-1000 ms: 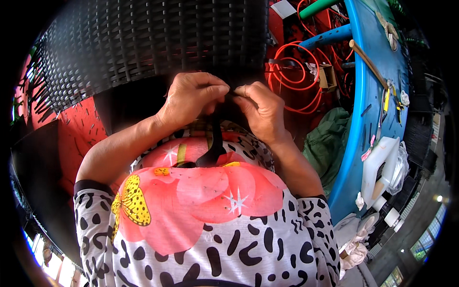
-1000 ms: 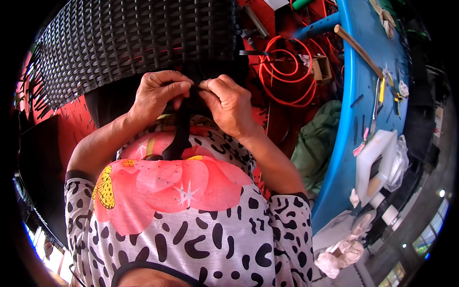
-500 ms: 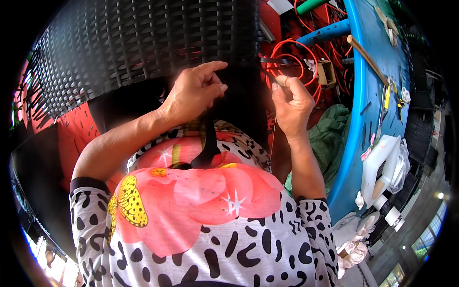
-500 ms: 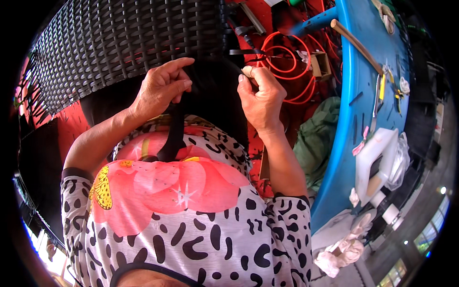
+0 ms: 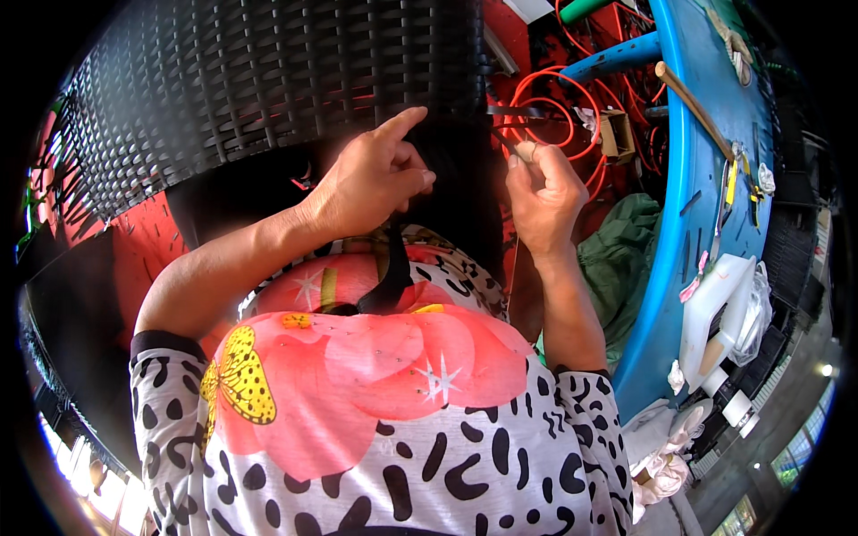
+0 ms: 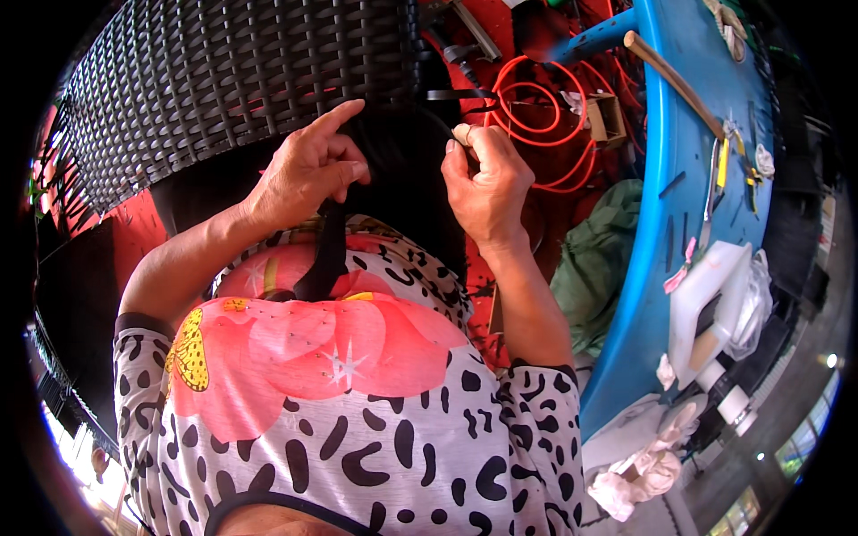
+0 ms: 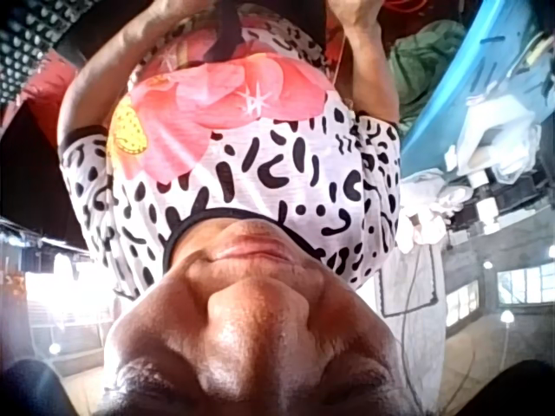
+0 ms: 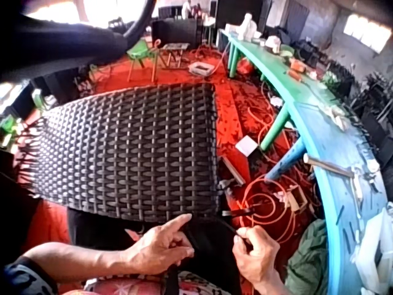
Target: The person weaves a black synthetic wicker strip through the edge of a matching black panel, pressing and pulling the strip by hand to secure it, then uses yellow shears to trim excess material.
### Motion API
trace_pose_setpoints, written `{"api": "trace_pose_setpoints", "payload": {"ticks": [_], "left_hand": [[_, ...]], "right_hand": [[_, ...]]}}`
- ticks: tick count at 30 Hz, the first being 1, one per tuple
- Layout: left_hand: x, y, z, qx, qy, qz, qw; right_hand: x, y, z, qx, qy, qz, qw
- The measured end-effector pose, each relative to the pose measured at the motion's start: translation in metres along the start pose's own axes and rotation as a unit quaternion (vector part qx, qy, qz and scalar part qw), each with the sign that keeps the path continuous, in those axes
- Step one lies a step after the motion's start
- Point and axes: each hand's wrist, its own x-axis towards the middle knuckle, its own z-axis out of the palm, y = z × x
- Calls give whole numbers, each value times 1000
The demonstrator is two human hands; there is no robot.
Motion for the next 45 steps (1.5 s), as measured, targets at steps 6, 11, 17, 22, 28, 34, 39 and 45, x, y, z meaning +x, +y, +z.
{"api": "trace_pose_setpoints", "payload": {"ticks": [6, 11, 17, 22, 28, 34, 39, 45], "left_hand": [[5, 1, -6, -95, -28, 2, 995], [8, -2, -8, -156, -43, 3, 987], [6, -6, -12, -192, -58, 7, 980], [5, -11, -18, -211, -81, 5, 974], [4, -20, -19, -187, -91, 6, 978], [7, -25, -20, -167, -102, 16, 980], [-3, -28, -17, -135, -86, 51, 986], [-25, -44, -44, 236, 185, 285, 910]], "right_hand": [[2, 3, -3, -11, 19, 6, 1000], [0, 7, 1, -3, 16, 20, 1000], [-5, 5, 6, 9, 17, 20, 1000], [-4, -8, 26, 77, -26, 66, 994], [8, -3, 59, -41, 28, 6, 999], [21, -12, 59, -139, 22, 26, 990], [28, -23, 58, -197, 0, 25, 980], [33, -27, 62, -203, -16, -16, 979]]}}
